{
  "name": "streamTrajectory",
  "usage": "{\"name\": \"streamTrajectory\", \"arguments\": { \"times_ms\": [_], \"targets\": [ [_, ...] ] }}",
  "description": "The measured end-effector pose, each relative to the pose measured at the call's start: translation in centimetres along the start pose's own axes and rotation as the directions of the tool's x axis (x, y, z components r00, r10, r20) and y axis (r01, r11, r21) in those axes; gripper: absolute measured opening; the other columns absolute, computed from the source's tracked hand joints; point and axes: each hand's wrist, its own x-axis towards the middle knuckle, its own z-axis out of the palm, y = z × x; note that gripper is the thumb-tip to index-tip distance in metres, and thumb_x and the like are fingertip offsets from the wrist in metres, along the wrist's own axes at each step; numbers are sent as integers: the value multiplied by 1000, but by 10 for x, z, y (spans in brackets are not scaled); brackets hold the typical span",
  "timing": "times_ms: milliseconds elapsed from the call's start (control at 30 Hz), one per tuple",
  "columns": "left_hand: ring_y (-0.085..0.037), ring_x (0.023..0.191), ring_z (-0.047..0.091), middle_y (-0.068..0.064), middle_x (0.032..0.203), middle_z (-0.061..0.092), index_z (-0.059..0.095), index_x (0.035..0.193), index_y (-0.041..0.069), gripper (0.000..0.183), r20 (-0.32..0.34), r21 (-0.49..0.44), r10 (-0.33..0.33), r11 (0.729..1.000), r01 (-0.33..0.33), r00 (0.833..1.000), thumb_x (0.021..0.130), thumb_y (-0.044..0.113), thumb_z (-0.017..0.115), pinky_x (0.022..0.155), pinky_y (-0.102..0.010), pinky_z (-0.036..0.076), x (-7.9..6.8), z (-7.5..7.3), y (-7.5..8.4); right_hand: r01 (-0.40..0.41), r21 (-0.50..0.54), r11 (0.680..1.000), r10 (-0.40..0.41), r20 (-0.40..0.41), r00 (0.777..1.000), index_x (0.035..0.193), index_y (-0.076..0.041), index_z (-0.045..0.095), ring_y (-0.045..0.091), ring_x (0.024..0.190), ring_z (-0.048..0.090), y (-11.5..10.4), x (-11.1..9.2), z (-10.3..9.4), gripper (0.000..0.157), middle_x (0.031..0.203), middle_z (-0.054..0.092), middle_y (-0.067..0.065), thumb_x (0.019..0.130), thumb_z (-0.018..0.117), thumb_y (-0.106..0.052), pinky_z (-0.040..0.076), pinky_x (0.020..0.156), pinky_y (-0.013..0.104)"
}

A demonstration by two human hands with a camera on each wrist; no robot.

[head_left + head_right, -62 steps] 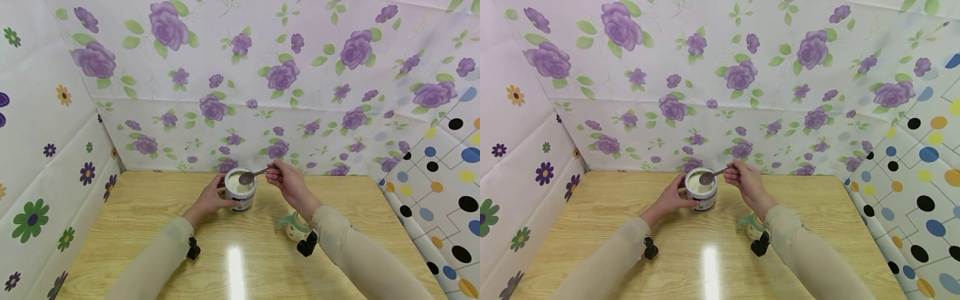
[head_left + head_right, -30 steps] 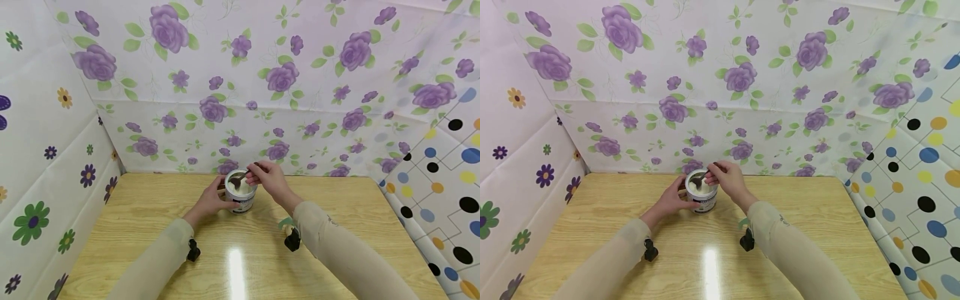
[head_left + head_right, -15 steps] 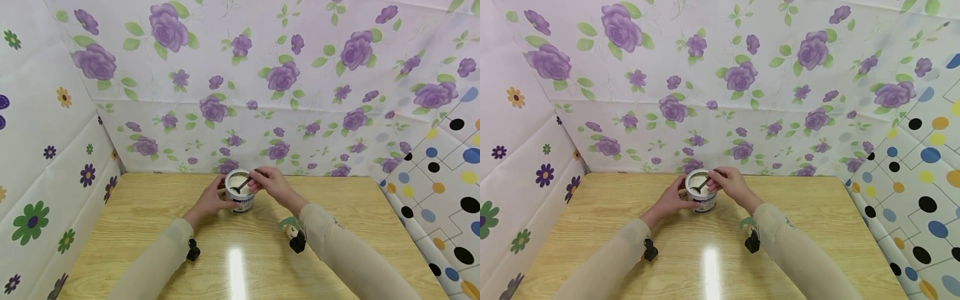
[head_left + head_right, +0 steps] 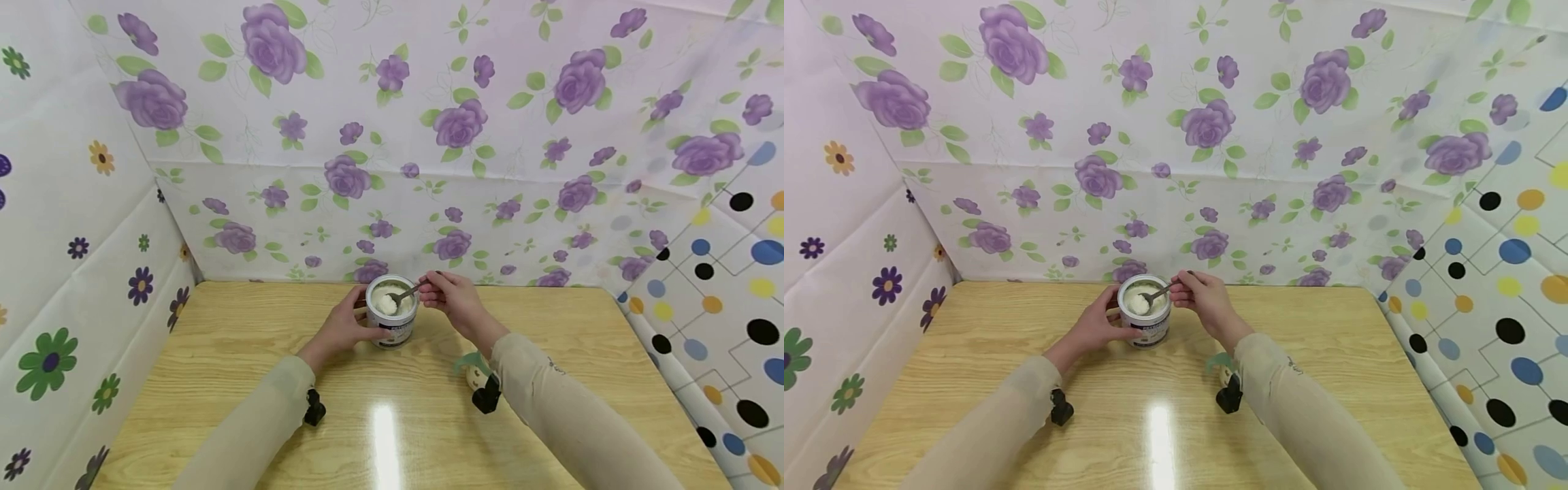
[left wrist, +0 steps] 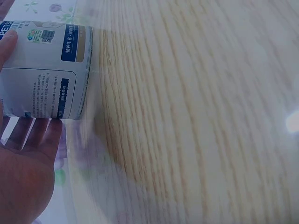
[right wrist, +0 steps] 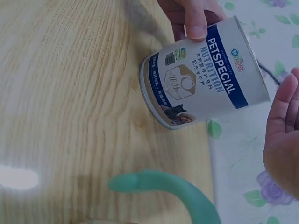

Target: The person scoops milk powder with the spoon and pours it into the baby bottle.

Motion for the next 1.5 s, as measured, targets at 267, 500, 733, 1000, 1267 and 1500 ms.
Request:
{"name": "streamTrajectory", "arguments": {
  "times_ms": [267,500,733,1000,1267,1500],
  "targets": [
    [-39,145,50,-13,152,53,45,156,15,95,-5,-22,13,1000,-13,1000,78,15,99,120,-52,45,0,-1,-4,-44,159,986,51,-42,998,126,10,60,8,75,72,7,1,-1,37,84,74,-1,117,48,-23,62,73,20],
    [-39,146,49,-14,152,52,44,156,15,95,6,-34,10,999,-9,1000,79,15,98,120,-52,45,0,0,-4,-79,232,969,103,-93,990,117,4,62,7,72,70,14,2,1,32,82,72,-1,118,45,-22,61,70,18],
    [-40,146,50,-13,153,52,43,157,16,97,6,-27,6,1000,-5,1000,78,16,99,120,-51,45,0,1,-2,-76,337,938,123,-120,985,104,-2,66,6,71,67,13,3,3,32,79,69,-2,117,46,-22,59,68,17],
    [-41,147,48,-14,154,51,43,157,16,95,12,-36,12,999,-12,1000,79,17,98,121,-54,44,0,0,-5,-73,381,922,142,-158,977,99,-2,68,6,70,68,19,6,4,33,77,69,-2,117,46,-20,59,67,16],
    [-39,146,49,-13,153,52,44,156,17,95,8,-25,4,1000,-4,1000,79,16,99,120,-52,45,0,0,-3,-80,405,911,156,-159,975,98,-2,67,6,70,68,19,5,2,33,77,69,-1,117,46,-20,59,67,16],
    [-38,146,49,-13,153,52,44,156,17,95,10,-17,8,1000,-7,1000,79,15,99,120,-50,46,1,-1,-3,-68,420,905,145,-155,977,97,-2,69,7,70,69,19,5,2,33,77,70,-1,117,48,-19,59,67,17]
  ]
}}
